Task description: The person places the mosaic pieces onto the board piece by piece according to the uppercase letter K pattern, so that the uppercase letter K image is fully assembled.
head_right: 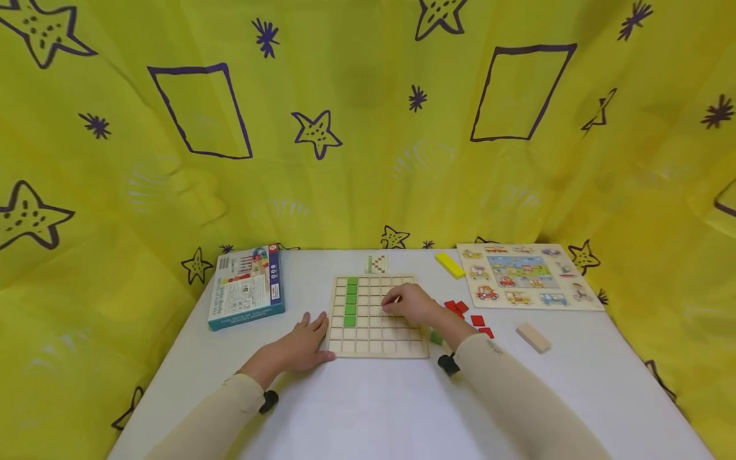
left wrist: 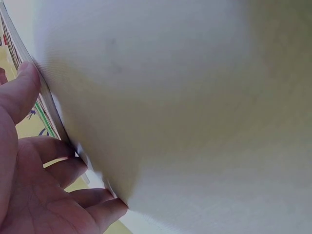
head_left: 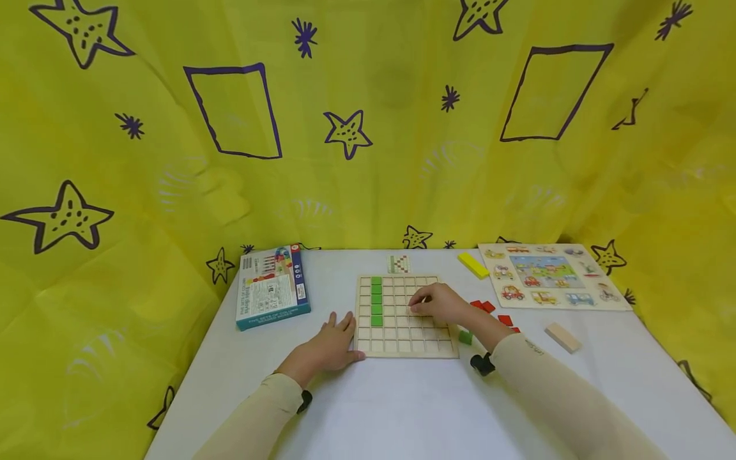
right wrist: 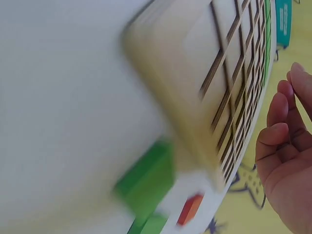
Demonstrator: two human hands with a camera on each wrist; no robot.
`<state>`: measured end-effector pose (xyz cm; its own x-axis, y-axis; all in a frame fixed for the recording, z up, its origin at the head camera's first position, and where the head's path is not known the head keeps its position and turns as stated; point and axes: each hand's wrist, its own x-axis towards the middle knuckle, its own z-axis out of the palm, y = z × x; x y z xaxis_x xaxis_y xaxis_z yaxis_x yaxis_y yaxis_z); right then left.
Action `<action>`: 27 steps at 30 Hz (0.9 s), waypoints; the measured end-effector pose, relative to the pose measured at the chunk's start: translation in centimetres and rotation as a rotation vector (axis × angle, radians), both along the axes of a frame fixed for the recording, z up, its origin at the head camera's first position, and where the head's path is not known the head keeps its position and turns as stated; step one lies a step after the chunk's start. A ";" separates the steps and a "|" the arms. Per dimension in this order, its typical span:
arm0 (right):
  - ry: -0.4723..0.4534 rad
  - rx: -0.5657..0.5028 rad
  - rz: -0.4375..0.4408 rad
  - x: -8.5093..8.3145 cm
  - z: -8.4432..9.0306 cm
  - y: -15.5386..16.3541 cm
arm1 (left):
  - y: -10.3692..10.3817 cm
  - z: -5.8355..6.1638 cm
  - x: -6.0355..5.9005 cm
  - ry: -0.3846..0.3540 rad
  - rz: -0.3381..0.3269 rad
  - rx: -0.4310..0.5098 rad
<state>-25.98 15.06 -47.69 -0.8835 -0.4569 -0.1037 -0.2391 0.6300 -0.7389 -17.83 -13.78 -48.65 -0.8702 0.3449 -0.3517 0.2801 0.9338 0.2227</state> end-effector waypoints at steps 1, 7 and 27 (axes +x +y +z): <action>-0.004 0.005 -0.013 0.0 0.0 0.6 | 0.0 0.0 0.0 0.002 -0.002 -0.001; -0.029 0.056 -0.072 0.5 0.4 3.8 | -0.1 0.3 0.0 0.000 -0.007 0.006; 0.008 0.096 -0.073 3.4 -0.7 11.1 | 0.1 0.5 0.1 -0.013 0.006 0.010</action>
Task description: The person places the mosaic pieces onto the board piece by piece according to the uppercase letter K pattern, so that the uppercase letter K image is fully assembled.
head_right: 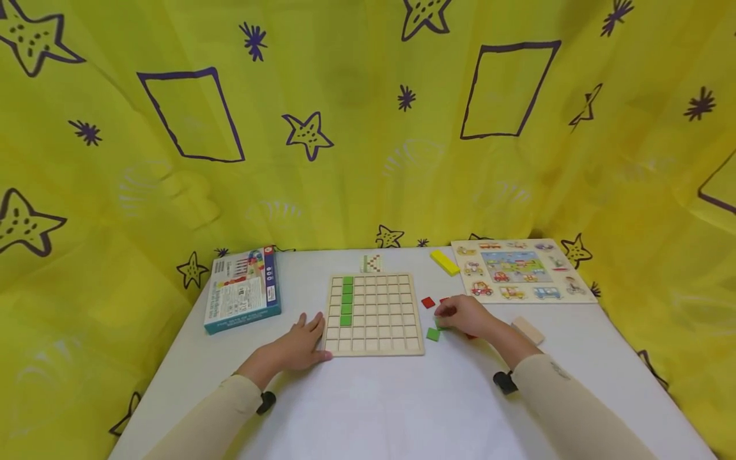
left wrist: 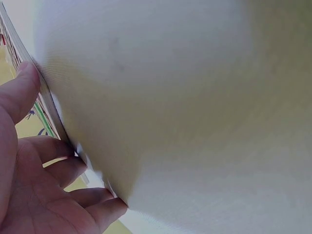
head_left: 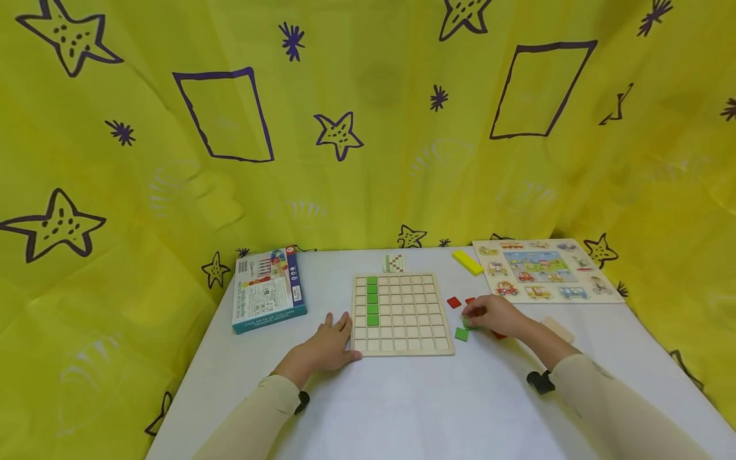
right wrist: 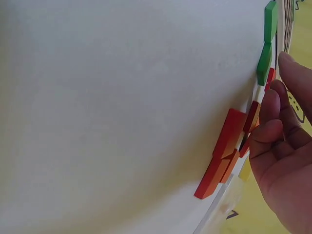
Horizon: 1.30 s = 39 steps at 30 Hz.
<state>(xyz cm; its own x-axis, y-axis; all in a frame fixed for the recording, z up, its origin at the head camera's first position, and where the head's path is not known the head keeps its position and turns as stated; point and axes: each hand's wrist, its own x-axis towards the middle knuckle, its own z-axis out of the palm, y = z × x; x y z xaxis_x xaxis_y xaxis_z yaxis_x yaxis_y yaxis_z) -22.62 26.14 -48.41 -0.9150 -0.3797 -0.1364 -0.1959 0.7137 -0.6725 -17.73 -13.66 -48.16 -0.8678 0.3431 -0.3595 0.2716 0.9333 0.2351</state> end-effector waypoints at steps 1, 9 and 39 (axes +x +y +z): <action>-0.008 0.002 -0.001 0.1 -0.1 0.2 | 0.0 -0.1 0.0 0.000 0.001 0.002; -0.047 0.023 0.001 0.1 -0.2 0.7 | -0.2 -0.2 0.0 0.007 -0.004 0.006; -0.008 -0.026 -0.029 -1.9 2.1 -0.4 | -0.1 0.0 0.2 0.002 0.009 0.011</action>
<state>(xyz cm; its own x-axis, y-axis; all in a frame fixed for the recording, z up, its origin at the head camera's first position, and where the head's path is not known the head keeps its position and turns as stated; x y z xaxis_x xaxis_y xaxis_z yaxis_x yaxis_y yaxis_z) -24.48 25.78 -46.29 -0.9245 -0.3569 -0.1338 -0.1704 0.7011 -0.6924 -17.57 -13.75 -48.18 -0.8717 0.3389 -0.3538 0.2636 0.9332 0.2444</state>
